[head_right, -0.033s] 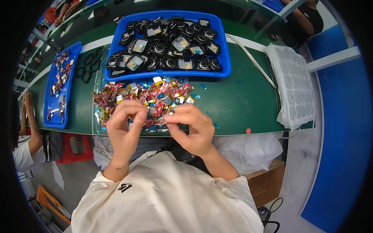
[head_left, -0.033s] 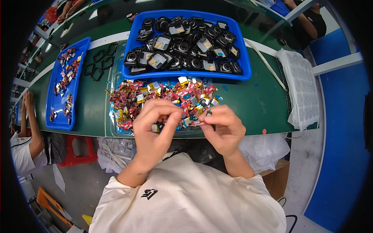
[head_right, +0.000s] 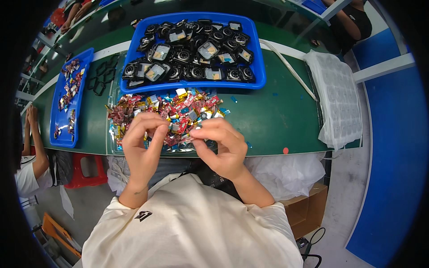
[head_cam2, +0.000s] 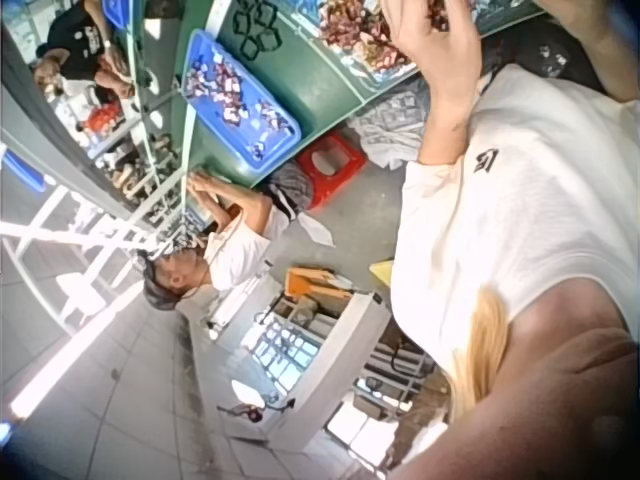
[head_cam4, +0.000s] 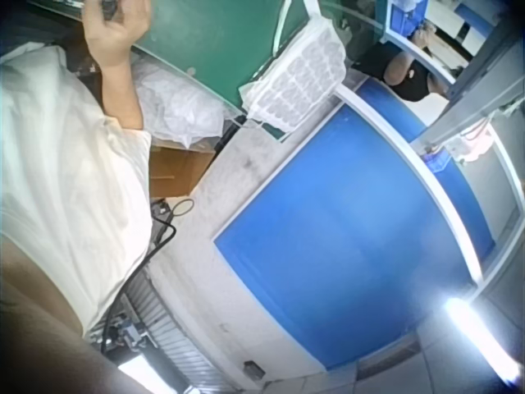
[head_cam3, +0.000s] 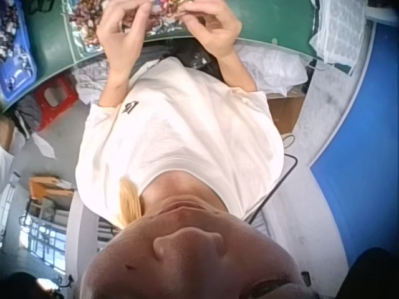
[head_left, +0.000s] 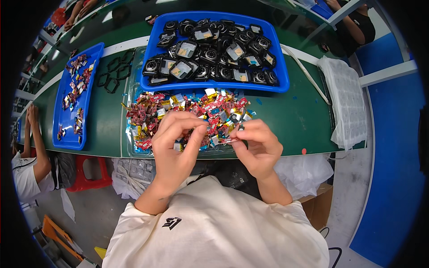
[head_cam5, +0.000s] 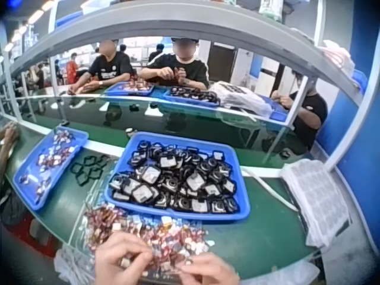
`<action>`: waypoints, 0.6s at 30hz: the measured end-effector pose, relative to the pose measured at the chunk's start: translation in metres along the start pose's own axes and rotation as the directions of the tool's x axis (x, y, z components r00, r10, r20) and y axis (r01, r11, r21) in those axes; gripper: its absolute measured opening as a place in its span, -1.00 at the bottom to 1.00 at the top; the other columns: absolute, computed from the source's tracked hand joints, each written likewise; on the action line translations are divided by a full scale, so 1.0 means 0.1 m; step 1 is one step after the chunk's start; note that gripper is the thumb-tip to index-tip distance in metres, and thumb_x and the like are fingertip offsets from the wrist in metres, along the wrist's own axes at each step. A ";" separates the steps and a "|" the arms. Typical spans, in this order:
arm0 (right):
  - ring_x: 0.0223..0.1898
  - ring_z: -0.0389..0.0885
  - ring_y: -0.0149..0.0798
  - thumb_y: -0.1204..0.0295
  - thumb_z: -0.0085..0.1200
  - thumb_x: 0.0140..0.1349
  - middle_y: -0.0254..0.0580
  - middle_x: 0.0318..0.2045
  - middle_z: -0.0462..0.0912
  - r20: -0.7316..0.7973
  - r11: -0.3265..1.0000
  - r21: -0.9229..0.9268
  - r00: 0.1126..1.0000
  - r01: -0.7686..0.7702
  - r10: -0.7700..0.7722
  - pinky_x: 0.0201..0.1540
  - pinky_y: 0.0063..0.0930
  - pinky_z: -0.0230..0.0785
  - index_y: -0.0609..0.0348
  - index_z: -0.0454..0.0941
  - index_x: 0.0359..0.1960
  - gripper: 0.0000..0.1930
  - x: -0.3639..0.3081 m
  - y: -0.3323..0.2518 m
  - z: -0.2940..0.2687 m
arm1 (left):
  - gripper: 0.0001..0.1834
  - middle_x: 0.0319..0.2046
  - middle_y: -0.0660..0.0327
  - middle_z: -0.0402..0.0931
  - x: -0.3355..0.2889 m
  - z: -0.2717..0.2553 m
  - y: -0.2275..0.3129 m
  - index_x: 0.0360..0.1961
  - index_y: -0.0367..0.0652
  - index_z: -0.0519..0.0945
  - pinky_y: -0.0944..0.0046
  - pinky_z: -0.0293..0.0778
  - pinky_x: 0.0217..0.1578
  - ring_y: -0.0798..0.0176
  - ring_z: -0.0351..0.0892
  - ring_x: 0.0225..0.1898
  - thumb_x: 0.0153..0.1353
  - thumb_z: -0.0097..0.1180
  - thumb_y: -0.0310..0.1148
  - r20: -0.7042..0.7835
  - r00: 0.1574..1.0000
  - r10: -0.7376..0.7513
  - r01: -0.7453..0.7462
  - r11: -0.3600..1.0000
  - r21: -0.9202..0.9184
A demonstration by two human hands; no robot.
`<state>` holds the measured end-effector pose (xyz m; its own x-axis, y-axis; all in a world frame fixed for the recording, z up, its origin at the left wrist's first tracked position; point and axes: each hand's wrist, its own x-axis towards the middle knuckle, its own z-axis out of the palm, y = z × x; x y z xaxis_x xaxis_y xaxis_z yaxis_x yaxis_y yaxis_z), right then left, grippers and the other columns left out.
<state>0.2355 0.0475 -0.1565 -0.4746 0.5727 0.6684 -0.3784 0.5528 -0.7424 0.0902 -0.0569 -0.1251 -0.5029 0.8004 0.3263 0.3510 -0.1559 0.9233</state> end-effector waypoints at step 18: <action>-0.29 0.54 -0.45 0.73 0.14 0.08 -0.12 -0.24 0.58 -0.005 0.852 0.328 0.902 -0.407 0.433 -0.30 -0.68 0.36 0.38 0.55 -0.21 -0.79 -0.02 -0.05 0.00 | -0.82 -0.23 0.16 0.54 0.07 -0.04 0.02 -0.46 -0.16 0.56 0.21 0.34 -0.24 0.12 0.42 -0.21 -0.14 0.27 -0.55 0.174 0.928 0.331 -0.372 0.863 0.341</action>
<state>0.2383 0.0436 -0.1536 -0.5873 0.7588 0.2815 -0.3901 0.0394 -0.9199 0.0843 -0.0540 -0.1197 -0.2132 0.7912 0.5731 0.7594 -0.2349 0.6068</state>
